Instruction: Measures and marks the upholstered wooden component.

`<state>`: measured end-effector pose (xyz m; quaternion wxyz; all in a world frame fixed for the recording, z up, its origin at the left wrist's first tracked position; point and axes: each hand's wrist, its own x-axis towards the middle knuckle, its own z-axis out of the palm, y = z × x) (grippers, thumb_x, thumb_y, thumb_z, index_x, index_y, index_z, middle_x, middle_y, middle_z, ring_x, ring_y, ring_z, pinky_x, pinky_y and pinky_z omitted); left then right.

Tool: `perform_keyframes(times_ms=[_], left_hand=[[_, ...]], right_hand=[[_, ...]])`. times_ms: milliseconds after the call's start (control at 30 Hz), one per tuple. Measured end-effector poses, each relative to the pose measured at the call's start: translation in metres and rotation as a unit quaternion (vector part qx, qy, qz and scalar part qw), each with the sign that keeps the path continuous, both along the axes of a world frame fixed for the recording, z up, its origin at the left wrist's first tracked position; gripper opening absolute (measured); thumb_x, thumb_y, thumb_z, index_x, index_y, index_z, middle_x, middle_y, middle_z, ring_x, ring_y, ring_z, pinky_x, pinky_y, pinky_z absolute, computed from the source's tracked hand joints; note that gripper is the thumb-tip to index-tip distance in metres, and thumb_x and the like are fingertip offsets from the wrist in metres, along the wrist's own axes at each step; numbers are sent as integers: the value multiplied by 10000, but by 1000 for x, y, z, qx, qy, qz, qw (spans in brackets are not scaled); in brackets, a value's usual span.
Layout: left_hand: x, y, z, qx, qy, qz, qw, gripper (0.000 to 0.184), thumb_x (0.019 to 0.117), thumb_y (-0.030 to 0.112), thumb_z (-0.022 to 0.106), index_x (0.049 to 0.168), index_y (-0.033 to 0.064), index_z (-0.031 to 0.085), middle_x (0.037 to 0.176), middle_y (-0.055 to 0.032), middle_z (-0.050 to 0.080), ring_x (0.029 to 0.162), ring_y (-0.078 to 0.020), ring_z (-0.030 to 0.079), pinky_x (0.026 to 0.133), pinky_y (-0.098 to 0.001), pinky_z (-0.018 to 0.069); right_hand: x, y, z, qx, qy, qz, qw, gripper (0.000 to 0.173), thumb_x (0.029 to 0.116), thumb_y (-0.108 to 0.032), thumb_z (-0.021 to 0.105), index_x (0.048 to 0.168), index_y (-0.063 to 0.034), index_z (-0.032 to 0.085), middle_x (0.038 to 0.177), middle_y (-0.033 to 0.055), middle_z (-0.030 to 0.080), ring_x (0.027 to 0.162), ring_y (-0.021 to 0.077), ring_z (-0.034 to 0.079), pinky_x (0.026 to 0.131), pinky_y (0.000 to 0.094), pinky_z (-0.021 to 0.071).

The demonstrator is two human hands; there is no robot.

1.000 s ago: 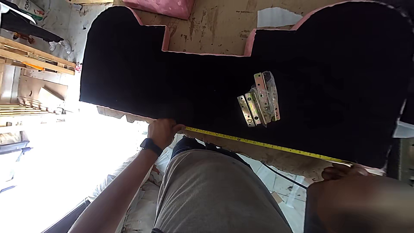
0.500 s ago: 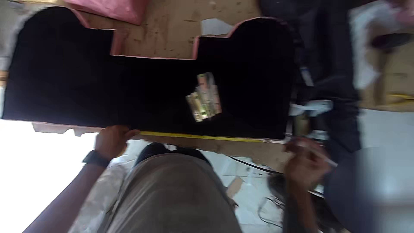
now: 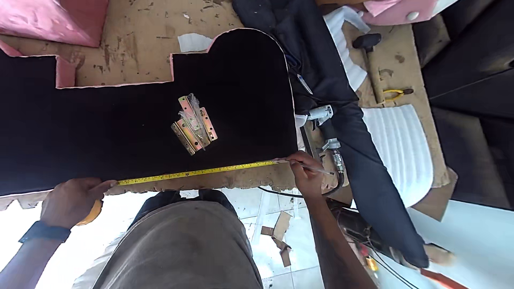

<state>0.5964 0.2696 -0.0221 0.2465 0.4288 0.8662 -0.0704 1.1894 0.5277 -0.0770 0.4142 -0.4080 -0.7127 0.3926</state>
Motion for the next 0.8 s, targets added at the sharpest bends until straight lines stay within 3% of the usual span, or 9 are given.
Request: perform_keyframes(times_ms=[267,800], left_hand=[[10,5,8,1,-5,12,1000,431,926,608,664,747,223,737,707,-20,729,682,-252,711,653,-632,546],[9,4,3,9,-8,35,999,419,935,573,680,758,196,735,724,-44,732,709,-278,717,680,-651,540]], right_hand=[[1,1,2,-3,-21,8,1000,170,941,-101,585,926,-52,747,825,12,656,736,106,617,622,276,535],[-2,2,5,13,-41,18,999,186,962,-103,578,953,-52,756,847,15,674,760,99,627,657,276,548]])
